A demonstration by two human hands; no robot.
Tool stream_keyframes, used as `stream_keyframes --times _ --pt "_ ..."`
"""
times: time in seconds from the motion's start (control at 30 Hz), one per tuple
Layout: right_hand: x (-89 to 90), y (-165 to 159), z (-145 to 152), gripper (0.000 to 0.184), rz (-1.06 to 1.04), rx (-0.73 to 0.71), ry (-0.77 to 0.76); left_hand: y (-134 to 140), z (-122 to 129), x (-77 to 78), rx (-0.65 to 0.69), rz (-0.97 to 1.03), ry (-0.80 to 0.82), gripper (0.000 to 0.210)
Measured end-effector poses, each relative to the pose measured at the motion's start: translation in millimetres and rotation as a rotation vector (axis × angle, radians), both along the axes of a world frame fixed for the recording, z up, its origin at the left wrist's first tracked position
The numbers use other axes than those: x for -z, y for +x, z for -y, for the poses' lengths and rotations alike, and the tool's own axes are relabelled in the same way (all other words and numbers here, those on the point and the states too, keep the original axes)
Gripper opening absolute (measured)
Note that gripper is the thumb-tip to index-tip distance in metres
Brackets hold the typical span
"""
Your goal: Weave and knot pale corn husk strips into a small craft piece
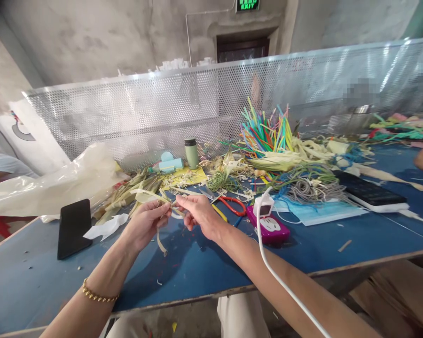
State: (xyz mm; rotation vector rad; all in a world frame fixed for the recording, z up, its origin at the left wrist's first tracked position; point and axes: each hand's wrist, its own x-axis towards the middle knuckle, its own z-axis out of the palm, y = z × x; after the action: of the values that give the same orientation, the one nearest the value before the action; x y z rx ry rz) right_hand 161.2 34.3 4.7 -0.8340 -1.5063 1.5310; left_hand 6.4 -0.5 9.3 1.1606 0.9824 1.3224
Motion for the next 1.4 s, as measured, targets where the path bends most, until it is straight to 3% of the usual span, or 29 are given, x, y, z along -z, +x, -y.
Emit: stream_keyframes --times 0.17,0.63,0.9,1.13,1.4 --pt "3.2 -2 -3 0.03 -0.098 0.063 0.091 3 2 -0.7 0.017 -0.023 -0.032 0.026" --pt "1.7 -3 3 0.025 0.011 0.154 0.2 8 3 -1.6 -0.008 -0.134 -0.011 0.028" --pt "2.6 -2 3 0.024 0.09 -0.024 0.1 0 0 -0.5 -0.027 -0.137 -0.017 0.027" --pt "11.6 -4 2 0.02 0.274 0.003 0.305 -1 -2 1.4 -0.022 -0.117 -0.041 0.029" --pt "15.1 -4 -1 0.015 0.3 -0.003 0.39 0 1 -3.3 -0.015 -0.094 -0.073 0.036"
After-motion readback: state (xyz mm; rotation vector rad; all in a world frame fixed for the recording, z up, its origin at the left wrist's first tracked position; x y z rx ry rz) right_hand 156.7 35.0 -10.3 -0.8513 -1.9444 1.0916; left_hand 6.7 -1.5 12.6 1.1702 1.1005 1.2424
